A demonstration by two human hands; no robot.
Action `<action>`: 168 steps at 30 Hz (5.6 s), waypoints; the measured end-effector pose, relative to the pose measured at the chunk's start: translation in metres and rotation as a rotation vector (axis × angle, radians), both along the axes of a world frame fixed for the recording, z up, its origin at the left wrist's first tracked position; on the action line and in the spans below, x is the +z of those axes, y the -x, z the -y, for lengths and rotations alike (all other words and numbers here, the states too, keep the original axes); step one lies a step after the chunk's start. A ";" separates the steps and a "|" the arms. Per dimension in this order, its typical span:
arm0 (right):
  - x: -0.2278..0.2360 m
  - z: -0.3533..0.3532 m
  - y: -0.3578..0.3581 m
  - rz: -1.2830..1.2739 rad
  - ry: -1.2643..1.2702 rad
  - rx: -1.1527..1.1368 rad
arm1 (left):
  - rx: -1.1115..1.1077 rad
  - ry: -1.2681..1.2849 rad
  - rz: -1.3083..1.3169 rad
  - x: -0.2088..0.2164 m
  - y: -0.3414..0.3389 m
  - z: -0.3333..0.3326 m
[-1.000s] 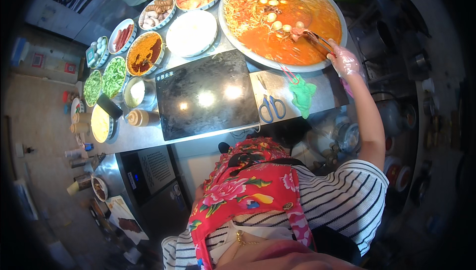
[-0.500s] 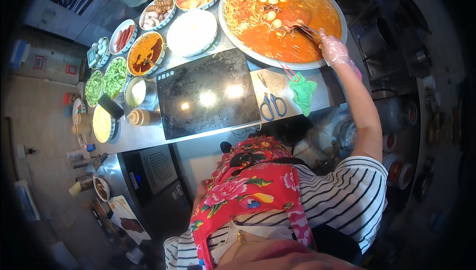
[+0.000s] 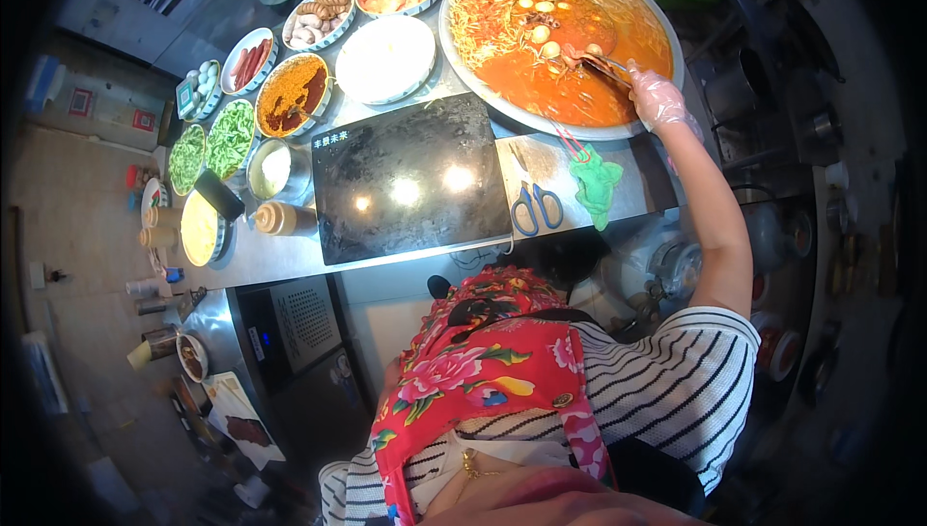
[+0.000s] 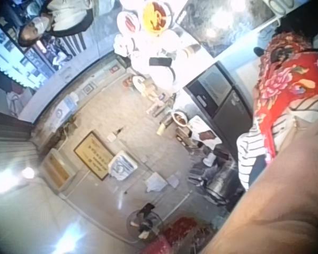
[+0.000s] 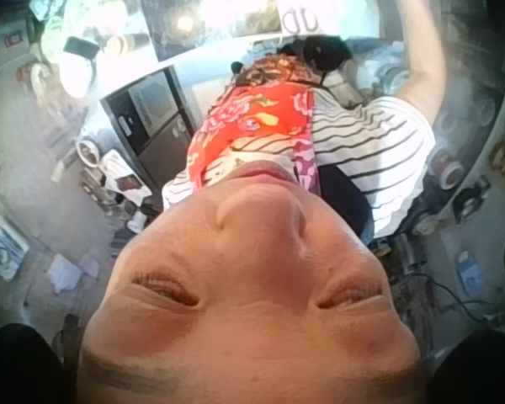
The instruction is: The person retrieves a fried chicken piece from a large pot of red sauce, places it on a tray, and layers shredded vegetables, sauces, and fried noodles on top. The person then folds the paper into a wrap, cuts it in half with a cleaver, and places the halves into a plastic bag for serving.
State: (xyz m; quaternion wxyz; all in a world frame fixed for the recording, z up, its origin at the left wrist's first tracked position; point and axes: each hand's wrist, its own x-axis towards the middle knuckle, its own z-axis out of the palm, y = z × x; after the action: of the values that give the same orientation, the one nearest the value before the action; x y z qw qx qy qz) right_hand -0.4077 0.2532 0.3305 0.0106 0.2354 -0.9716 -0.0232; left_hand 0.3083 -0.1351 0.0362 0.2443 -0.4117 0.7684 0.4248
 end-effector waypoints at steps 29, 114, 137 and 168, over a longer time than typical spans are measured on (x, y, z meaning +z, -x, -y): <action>0.072 0.357 -0.004 0.869 0.201 0.157 | 0.233 0.058 -0.103 0.032 -0.010 0.029; 0.090 0.143 -0.005 0.314 0.258 0.014 | 0.356 -0.113 0.128 0.058 0.058 0.023; -0.044 0.446 -0.017 -0.104 -0.228 0.785 | 0.654 -0.197 0.101 0.003 -0.077 -0.105; 0.039 0.455 -0.097 1.334 1.723 0.341 | 0.826 -0.225 -0.196 -0.019 -0.177 0.002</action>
State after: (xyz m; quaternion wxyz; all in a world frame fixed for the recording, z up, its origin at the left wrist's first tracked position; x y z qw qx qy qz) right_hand -0.3107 -0.2019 0.3691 -0.3523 0.2452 -0.4276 0.7956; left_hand 0.4856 -0.1373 0.0172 0.0230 -0.6130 0.5076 0.6050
